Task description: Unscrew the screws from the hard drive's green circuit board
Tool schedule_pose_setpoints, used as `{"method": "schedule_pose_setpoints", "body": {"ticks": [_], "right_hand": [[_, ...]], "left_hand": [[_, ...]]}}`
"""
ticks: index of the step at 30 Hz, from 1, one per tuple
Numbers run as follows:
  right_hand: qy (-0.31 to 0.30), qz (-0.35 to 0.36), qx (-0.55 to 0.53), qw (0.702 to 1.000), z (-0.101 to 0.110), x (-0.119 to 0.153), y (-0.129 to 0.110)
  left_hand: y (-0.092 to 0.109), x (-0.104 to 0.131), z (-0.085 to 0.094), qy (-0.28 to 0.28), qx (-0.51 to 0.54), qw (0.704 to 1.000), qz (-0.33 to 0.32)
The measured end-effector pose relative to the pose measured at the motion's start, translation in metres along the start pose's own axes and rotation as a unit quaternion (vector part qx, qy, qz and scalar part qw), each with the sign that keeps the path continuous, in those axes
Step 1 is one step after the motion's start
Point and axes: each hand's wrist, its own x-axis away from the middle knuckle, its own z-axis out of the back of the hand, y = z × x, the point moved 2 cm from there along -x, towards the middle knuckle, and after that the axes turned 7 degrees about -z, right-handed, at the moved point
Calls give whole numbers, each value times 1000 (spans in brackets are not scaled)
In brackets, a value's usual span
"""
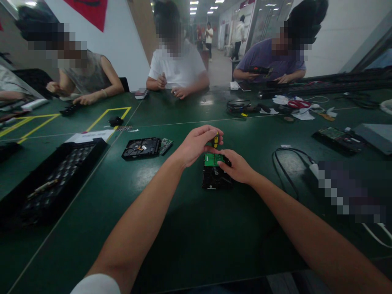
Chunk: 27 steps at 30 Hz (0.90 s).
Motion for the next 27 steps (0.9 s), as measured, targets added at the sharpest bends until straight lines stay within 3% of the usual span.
{"method": "schedule_pose_setpoints", "body": {"ticks": [6,15,23,27], "right_hand": [[-12,-4,-4,1000,1,-1,0],[-21,-4,2,1000,3,-1,-3],[-13,-6,6,1000,2,0,-2],[-12,-2,4,1000,0,0,-2]], "left_hand": [[-4,-2,6,53,-62,996,-24],[3,1,1,3,-50,998,-45],[0,0,1,-17,21,999,-30],[0,0,2,-3,-8,999,-31]]}}
